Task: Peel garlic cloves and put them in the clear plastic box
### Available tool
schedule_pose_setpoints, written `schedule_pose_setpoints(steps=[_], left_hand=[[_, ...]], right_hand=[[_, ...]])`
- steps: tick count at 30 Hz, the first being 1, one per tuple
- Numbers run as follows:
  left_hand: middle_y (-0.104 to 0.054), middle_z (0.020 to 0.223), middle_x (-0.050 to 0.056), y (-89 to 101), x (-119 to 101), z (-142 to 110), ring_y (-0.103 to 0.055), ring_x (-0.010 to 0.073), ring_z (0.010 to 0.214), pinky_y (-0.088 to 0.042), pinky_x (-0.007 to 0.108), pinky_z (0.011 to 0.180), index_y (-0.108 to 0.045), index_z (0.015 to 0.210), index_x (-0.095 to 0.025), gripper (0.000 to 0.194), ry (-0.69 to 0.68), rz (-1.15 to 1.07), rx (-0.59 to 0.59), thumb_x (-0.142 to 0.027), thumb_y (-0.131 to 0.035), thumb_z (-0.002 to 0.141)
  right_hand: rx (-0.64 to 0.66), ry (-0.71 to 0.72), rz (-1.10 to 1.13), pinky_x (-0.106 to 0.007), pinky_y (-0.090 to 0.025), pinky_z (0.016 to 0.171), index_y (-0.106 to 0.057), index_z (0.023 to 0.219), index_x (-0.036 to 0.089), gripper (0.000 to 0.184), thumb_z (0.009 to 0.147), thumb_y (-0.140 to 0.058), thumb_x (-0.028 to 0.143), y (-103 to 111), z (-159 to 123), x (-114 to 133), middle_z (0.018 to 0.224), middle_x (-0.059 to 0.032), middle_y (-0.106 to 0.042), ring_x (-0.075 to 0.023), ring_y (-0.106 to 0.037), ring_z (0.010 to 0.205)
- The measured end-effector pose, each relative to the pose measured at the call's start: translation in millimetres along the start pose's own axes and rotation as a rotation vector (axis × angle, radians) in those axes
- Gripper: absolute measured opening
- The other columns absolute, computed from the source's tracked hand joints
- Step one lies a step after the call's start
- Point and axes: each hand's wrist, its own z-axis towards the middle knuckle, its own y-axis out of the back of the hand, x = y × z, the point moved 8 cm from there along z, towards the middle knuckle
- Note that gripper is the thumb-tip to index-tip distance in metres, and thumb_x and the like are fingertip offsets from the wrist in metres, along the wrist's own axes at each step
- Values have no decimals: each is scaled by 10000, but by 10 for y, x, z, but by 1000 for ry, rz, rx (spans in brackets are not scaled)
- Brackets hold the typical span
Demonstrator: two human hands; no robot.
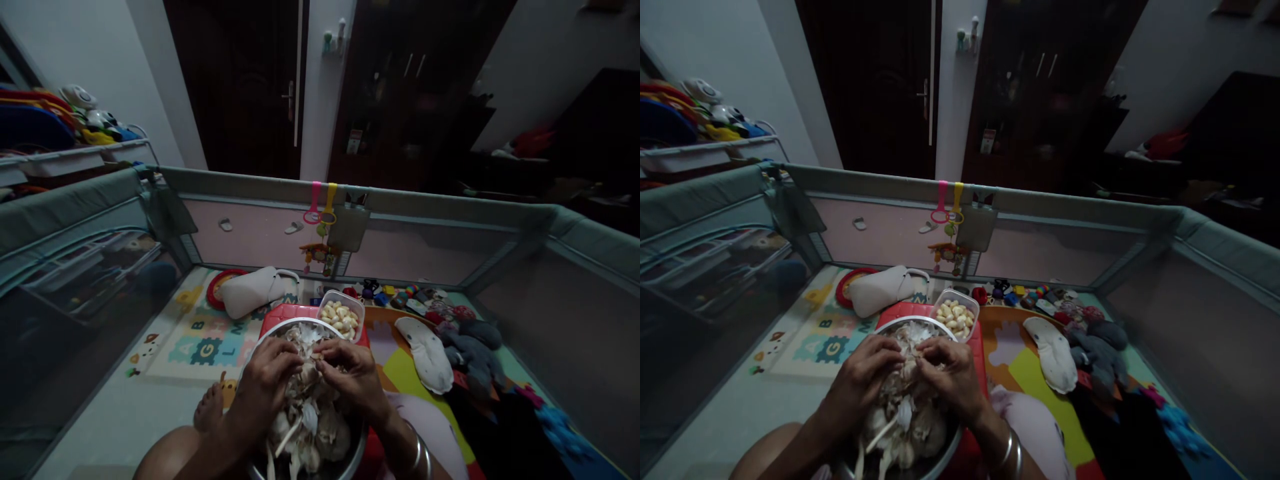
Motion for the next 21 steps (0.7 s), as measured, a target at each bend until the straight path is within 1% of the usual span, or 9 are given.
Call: schedule_pose_setpoints(steps=[2, 6, 12, 15, 18, 21], left_hand=[[-623, 846, 64, 1, 2, -2, -557, 206, 825, -468, 347, 728, -622, 823, -172, 158, 3, -1, -3, -69, -512, 776], [-639, 802, 51, 23, -33, 3, -577, 197, 796, -472, 339, 721, -617, 818, -181, 115, 15, -9, -21, -141, -510, 816], [-656, 765, 35, 53, -158, 3, -597, 181, 739, -483, 314, 679, -630, 859, -192, 128, -59, -25, -66, -148, -517, 817], [-655, 779, 37, 34, -167, -13, -597, 179, 743, -488, 310, 677, -631, 881, -189, 141, -77, -5, -63, -143, -512, 820], [-650, 786, 45, 17, -167, -21, -596, 180, 744, -491, 308, 675, -626, 846, -177, 136, -80, 22, -46, -144, -496, 827], [-646, 771, 49, 16, -200, -18, -594, 183, 734, -494, 309, 667, -612, 804, -169, 151, -116, 52, -41, -138, -467, 834]], right_hand=[[10, 9, -13, -247, -529, 603, -639, 734, 171, 27, 708, -635, 179, -8, -7, -4, 805, -56, -700, -165, -660, 686], [24, 80, -80, -260, -534, 637, -634, 770, 176, 49, 729, -613, 162, -15, -14, 85, 795, -57, -702, -170, -662, 714], [31, 242, -245, -293, -540, 670, -614, 817, 190, 90, 764, -565, 137, -63, -50, 289, 809, -68, -700, -182, -667, 763], [22, 326, -307, -265, -543, 651, -612, 826, 193, 98, 793, -533, 145, -101, -78, 338, 812, -66, -701, -170, -673, 737], [9, 403, -364, -241, -543, 623, -614, 813, 175, 103, 815, -513, 157, -130, -100, 383, 784, -74, -703, -168, -678, 701], [21, 429, -411, -240, -541, 609, -619, 803, 167, 129, 839, -497, 190, -157, -104, 413, 740, -76, -704, -171, -678, 680]])
